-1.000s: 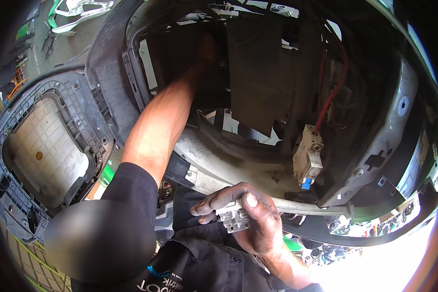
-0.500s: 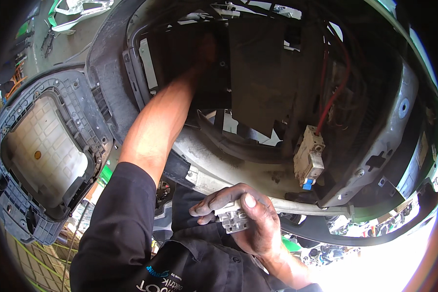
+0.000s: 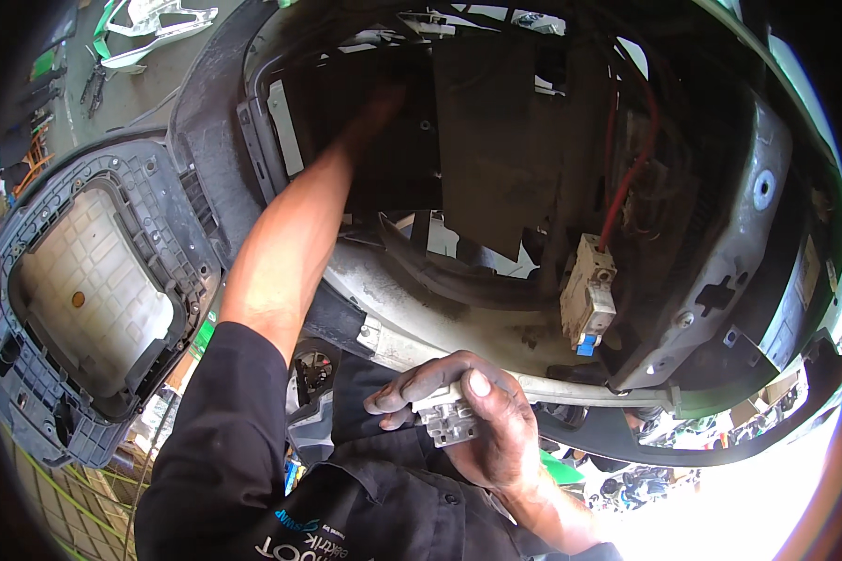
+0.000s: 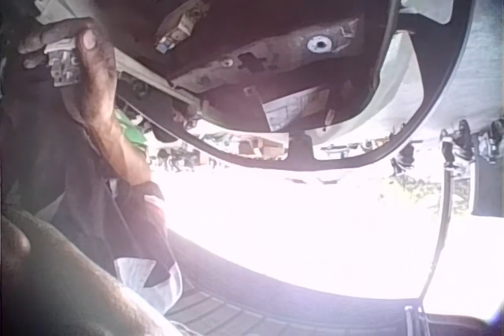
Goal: The person removes the seat and inner storage compartment of a green electric scooter, reaches into the frame to disconnect wiring components, and uses a screwdriver to unfasten a control unit before lifting it out of the vehicle.
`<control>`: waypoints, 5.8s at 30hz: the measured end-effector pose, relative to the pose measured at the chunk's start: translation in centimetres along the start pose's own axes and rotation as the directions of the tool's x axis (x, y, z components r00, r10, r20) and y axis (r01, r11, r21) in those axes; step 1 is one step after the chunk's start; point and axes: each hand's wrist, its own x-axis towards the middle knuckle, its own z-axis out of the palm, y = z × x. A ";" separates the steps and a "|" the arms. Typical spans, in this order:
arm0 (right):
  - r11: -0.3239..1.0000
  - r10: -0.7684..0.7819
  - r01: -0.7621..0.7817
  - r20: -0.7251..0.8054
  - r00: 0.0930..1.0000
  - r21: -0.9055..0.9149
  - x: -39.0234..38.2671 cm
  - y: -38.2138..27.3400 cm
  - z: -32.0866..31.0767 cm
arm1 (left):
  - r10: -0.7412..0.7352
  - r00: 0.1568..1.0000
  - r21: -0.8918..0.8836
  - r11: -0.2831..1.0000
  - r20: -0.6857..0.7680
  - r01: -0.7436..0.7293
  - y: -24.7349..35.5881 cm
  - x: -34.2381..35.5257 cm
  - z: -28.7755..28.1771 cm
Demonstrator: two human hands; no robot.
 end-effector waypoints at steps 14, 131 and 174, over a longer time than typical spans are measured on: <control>0.999 -0.022 0.015 0.131 0.991 0.051 0.0 0.7 -0.6 | -0.081 0.997 -0.521 0.851 -0.006 0.066 1.3 -2.4 -2.7; 0.999 -0.023 0.020 0.105 0.994 0.026 -1.8 2.2 -1.4 | 0.443 0.896 0.580 0.737 -0.028 -0.347 -0.7 -6.8 3.5; -0.053 -0.495 0.734 0.656 0.569 -0.677 -6.5 17.0 2.1 | 0.136 0.954 -0.793 -0.532 0.266 0.296 14.3 -46.9 -5.1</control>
